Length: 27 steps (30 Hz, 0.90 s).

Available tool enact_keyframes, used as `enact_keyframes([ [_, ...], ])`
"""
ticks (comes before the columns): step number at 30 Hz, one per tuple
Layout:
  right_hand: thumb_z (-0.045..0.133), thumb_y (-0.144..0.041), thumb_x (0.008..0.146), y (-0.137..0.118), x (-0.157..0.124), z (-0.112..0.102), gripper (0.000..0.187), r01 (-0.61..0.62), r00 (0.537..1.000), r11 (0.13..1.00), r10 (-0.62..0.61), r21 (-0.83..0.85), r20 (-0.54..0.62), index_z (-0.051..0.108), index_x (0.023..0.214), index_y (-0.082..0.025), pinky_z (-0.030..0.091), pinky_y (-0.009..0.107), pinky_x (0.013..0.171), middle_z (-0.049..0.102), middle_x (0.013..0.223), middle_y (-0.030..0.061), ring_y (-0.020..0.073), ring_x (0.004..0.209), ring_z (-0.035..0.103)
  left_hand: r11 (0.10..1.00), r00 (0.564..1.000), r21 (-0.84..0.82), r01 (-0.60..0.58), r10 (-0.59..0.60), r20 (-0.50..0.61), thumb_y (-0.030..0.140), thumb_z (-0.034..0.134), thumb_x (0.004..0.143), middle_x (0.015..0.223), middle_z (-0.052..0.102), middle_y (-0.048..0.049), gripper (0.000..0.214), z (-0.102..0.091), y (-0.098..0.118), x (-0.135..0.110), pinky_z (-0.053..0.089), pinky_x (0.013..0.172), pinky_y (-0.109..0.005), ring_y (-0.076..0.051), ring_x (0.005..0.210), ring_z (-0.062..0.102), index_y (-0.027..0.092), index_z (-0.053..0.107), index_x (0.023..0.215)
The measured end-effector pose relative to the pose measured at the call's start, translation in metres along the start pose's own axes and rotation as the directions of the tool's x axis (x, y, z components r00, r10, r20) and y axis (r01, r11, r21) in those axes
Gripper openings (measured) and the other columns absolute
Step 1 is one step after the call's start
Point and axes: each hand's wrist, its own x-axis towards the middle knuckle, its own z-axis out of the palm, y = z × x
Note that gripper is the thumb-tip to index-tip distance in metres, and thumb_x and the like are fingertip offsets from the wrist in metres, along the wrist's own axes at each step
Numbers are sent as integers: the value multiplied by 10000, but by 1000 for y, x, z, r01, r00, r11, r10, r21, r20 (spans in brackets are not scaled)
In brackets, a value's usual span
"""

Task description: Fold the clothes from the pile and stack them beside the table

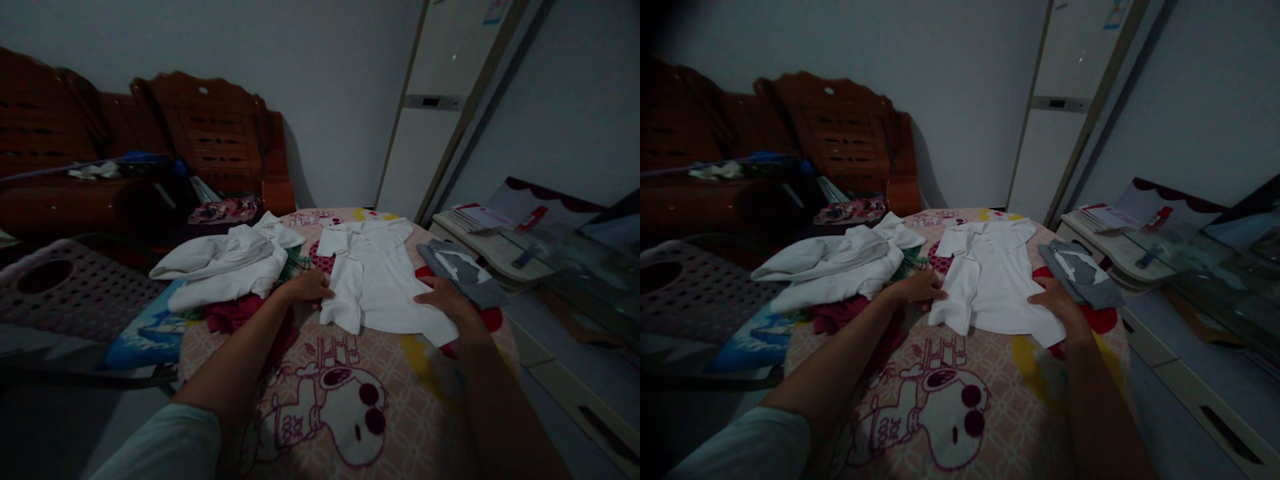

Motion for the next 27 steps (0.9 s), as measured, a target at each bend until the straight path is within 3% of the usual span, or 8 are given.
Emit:
enact_keyframes([
  [4,781,-168,540,12,-10,-20,505,41,993,999,-42,5,110,746,1043,-192,429,473,1031,711,1150,112,332,1118,625,978,939,-209,-25,94,330,304,739,678,457,589,12,297,2,9,-17,377,403,-209,-117,371,514,169,539,505],
  [7,791,-88,429,16,-14,-19,435,-12,990,995,-3,102,142,770,844,-219,483,477,966,749,999,93,341,1011,670,957,878,-290,-15,151,453,260,812,581,444,600,-9,278,12,12,-13,397,358,-227,-160,361,548,171,572,472],
  [10,782,-65,371,14,-15,-14,430,-39,992,984,17,173,125,767,768,-231,513,474,914,763,905,76,329,917,695,950,817,-311,-37,209,538,316,803,619,460,621,-28,302,16,11,-6,413,349,-233,-165,362,556,180,581,467],
  [12,780,-90,372,11,-15,-13,419,-32,993,987,14,159,118,772,768,-227,523,454,902,769,904,69,321,916,701,935,801,-346,-74,263,538,380,774,672,450,608,-19,346,11,11,-7,419,364,-218,-140,364,540,183,573,469],
  [17,763,-80,371,12,-13,-12,359,-2,997,982,-13,191,79,774,700,-226,557,407,796,771,855,73,319,839,716,882,868,-448,-143,329,372,428,814,634,448,581,-1,391,1,13,-15,423,407,-198,-113,395,529,180,558,473],
  [21,795,-100,373,15,-12,-12,422,-23,989,987,0,157,146,777,781,-209,526,446,873,769,935,85,346,926,700,913,826,-405,-59,272,494,469,813,634,492,617,-3,375,13,13,-10,422,377,-207,-139,392,569,188,576,557],
  [24,825,-172,445,17,-13,-14,457,-5,985,1000,1,27,173,767,898,-188,493,460,932,748,1047,117,350,1008,675,922,825,-380,-75,271,496,470,804,647,449,590,-2,413,15,11,-7,398,348,-191,-138,372,564,183,541,510],
  [27,834,-255,542,12,-17,-14,439,18,1000,974,-15,-226,15,749,966,-182,475,492,936,732,1061,149,368,1019,660,875,847,-475,-94,321,424,506,770,683,464,614,-27,425,5,12,-12,363,326,-181,-109,328,507,165,582,515],
])
